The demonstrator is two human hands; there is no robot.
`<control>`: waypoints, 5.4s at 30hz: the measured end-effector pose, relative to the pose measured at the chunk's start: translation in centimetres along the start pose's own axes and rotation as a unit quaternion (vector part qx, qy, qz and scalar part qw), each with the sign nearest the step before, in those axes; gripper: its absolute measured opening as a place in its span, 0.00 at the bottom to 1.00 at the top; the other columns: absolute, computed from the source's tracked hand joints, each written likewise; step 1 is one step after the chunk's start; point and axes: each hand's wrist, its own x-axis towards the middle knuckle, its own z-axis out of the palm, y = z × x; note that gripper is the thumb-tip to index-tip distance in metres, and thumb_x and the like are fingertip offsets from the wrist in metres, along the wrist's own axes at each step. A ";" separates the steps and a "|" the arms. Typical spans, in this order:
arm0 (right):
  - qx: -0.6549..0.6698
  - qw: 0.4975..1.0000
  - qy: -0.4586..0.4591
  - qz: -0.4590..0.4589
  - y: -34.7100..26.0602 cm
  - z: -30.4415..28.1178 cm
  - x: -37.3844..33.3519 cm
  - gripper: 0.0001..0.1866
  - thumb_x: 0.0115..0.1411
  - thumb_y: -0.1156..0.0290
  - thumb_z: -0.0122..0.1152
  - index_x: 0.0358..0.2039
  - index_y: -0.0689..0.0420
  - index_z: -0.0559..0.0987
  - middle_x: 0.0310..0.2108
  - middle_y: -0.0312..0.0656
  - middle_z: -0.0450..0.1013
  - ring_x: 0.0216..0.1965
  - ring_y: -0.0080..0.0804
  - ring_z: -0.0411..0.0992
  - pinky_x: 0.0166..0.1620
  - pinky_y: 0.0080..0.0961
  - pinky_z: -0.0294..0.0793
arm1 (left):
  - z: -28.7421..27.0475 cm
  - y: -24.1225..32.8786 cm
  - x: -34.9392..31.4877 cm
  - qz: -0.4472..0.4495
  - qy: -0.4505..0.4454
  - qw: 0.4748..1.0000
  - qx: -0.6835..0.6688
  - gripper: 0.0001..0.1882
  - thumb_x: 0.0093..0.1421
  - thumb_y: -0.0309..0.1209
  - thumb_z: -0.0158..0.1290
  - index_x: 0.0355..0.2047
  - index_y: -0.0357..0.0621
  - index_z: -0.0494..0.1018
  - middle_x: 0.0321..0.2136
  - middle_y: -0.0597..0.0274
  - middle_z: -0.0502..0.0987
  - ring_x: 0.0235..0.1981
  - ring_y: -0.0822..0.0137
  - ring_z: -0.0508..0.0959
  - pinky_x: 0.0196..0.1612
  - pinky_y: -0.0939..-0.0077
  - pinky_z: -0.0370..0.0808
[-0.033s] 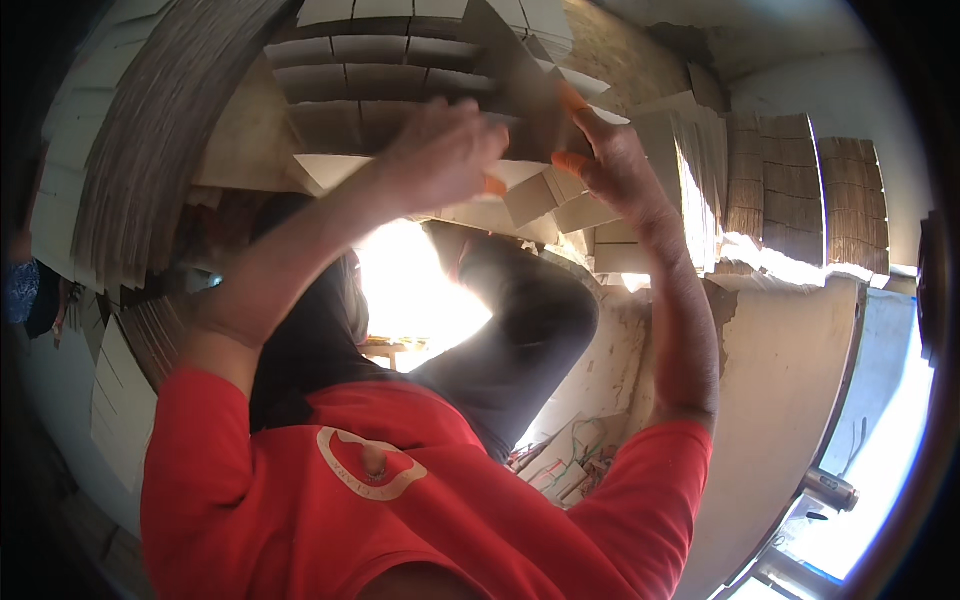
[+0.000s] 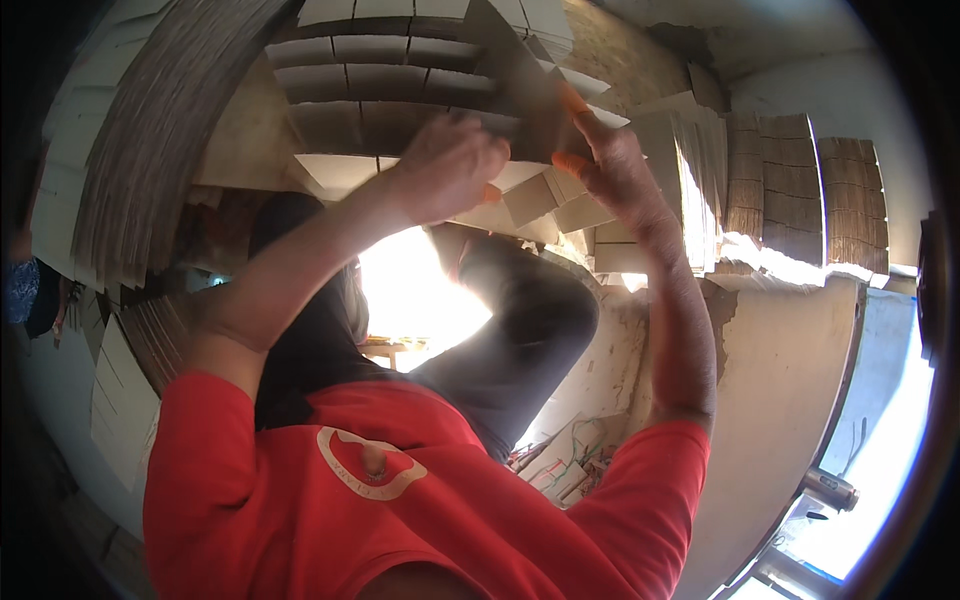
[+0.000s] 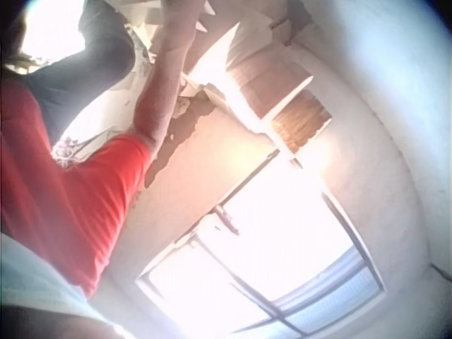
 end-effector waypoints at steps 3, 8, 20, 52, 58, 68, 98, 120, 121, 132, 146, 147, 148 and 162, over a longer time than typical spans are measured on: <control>-0.069 0.997 0.033 -0.025 -0.1 0.6 -1.3 0.35 0.50 0.80 0.58 0.60 0.59 0.59 0.25 0.52 0.73 0.27 0.49 0.73 0.31 0.39 0.70 | 1.6 0.1 -0.6 -0.048 0.028 0.995 -0.088 0.03 0.48 0.24 0.53 0.25 0.40 0.71 0.23 0.53 0.76 0.28 0.53 0.77 0.32 0.62 0.73; -0.158 0.987 0.000 -0.026 1.7 3.9 -2.9 0.35 0.53 0.73 0.59 0.61 0.56 0.57 0.22 0.53 0.72 0.25 0.51 0.72 0.29 0.42 0.70 | 1.9 -0.2 0.2 -0.052 0.024 0.992 -0.112 0.01 0.46 0.20 0.51 0.21 0.38 0.69 0.20 0.51 0.74 0.25 0.51 0.77 0.29 0.61 0.73; -0.310 0.878 0.346 0.118 8.7 1.3 -9.6 0.17 0.58 0.64 0.59 0.46 0.54 0.74 0.36 0.43 0.73 0.36 0.41 0.72 0.35 0.36 0.74 | -0.5 -0.1 2.0 0.045 0.105 0.993 -0.004 0.31 0.55 0.40 0.55 0.55 0.35 0.63 0.54 0.52 0.66 0.60 0.56 0.61 0.59 0.65 0.62; 0.046 0.934 0.353 0.012 -3.1 -6.0 -4.8 0.19 0.55 0.75 0.62 0.49 0.59 0.74 0.26 0.33 0.74 0.26 0.16 0.69 0.31 0.14 0.70 | -0.9 -3.7 -6.6 -0.044 0.151 0.984 -0.081 0.14 0.46 0.23 0.60 0.35 0.34 0.75 0.31 0.52 0.78 0.32 0.56 0.76 0.37 0.67 0.73; 0.136 0.955 0.251 0.080 -7.0 -3.1 -1.3 0.25 0.56 0.74 0.62 0.55 0.57 0.70 0.17 0.29 0.68 0.14 0.13 0.61 0.16 0.18 0.60 | 0.0 -4.4 -6.7 -0.049 0.153 0.982 -0.097 0.09 0.46 0.20 0.59 0.30 0.37 0.76 0.25 0.55 0.77 0.28 0.58 0.76 0.31 0.66 0.73; 0.154 0.954 0.249 0.064 -7.0 -2.8 0.1 0.25 0.56 0.74 0.61 0.55 0.59 0.70 0.16 0.35 0.69 0.12 0.15 0.61 0.15 0.20 0.62 | -0.3 -4.2 -6.6 -0.064 0.147 0.983 -0.094 0.08 0.46 0.20 0.58 0.29 0.38 0.76 0.23 0.55 0.77 0.27 0.57 0.77 0.31 0.66 0.73; -0.143 0.986 -0.085 -0.023 -5.7 7.7 2.4 0.34 0.49 0.72 0.65 0.57 0.64 0.64 0.24 0.51 0.73 0.26 0.45 0.74 0.29 0.38 0.72 | -0.2 -4.6 -6.0 -0.104 0.136 0.980 -0.104 0.07 0.48 0.23 0.56 0.30 0.40 0.76 0.21 0.58 0.75 0.26 0.59 0.75 0.30 0.66 0.72; -0.327 0.863 0.265 0.281 15.3 0.8 -15.3 0.25 0.48 0.53 0.66 0.40 0.57 0.73 0.36 0.49 0.72 0.39 0.50 0.70 0.40 0.38 0.71 | -3.4 -5.1 -9.5 -0.093 0.183 0.979 -0.003 0.23 0.47 0.25 0.62 0.45 0.35 0.73 0.40 0.54 0.77 0.43 0.57 0.74 0.46 0.68 0.71; -0.305 0.856 0.265 0.322 14.8 0.6 -15.0 0.25 0.48 0.54 0.66 0.40 0.57 0.73 0.37 0.49 0.73 0.39 0.50 0.71 0.40 0.38 0.71 | -3.5 -5.0 -9.6 -0.101 0.179 0.979 -0.003 0.23 0.47 0.24 0.62 0.45 0.35 0.73 0.40 0.54 0.77 0.43 0.57 0.74 0.46 0.68 0.71; -0.136 0.800 0.513 0.281 4.9 -3.7 -10.3 0.10 0.59 0.76 0.56 0.41 0.62 0.72 0.39 0.45 0.76 0.34 0.30 0.74 0.39 0.25 0.73 | -3.5 -5.8 -11.0 -0.136 0.187 0.973 -0.028 0.20 0.47 0.26 0.62 0.43 0.37 0.75 0.38 0.55 0.78 0.42 0.59 0.75 0.46 0.70 0.70; 0.082 0.961 0.260 -0.046 -9.4 0.2 3.1 0.23 0.53 0.77 0.63 0.51 0.63 0.72 0.34 0.43 0.78 0.20 0.15 0.57 0.26 0.12 0.65 | -2.0 -6.8 -11.5 -0.175 0.219 0.934 -0.223 0.08 0.52 0.21 0.56 0.34 0.35 0.77 0.25 0.55 0.76 0.27 0.63 0.75 0.33 0.74 0.72; 0.077 0.961 0.258 -0.060 -9.7 0.6 3.5 0.23 0.53 0.77 0.63 0.50 0.63 0.73 0.37 0.45 0.77 0.21 0.15 0.58 0.27 0.13 0.66 | -1.9 -6.7 -11.5 -0.174 0.223 0.932 -0.229 0.08 0.52 0.21 0.56 0.34 0.35 0.77 0.25 0.54 0.76 0.28 0.63 0.75 0.33 0.74 0.72; 0.072 0.961 0.257 -0.074 -9.9 0.9 4.0 0.22 0.53 0.77 0.63 0.50 0.64 0.73 0.40 0.47 0.76 0.21 0.15 0.60 0.27 0.13 0.67 | -1.9 -6.7 -11.5 -0.180 0.220 0.930 -0.234 0.08 0.52 0.21 0.56 0.34 0.35 0.77 0.25 0.54 0.76 0.28 0.63 0.75 0.33 0.74 0.72; 0.082 0.975 0.202 -0.032 -11.0 2.1 6.2 0.25 0.53 0.77 0.64 0.52 0.65 0.71 0.39 0.39 0.77 0.27 0.12 0.63 0.33 0.10 0.66 | -1.5 -7.4 -11.4 -0.153 0.239 0.936 -0.210 0.08 0.50 0.22 0.57 0.33 0.35 0.76 0.26 0.51 0.76 0.27 0.59 0.77 0.31 0.70 0.72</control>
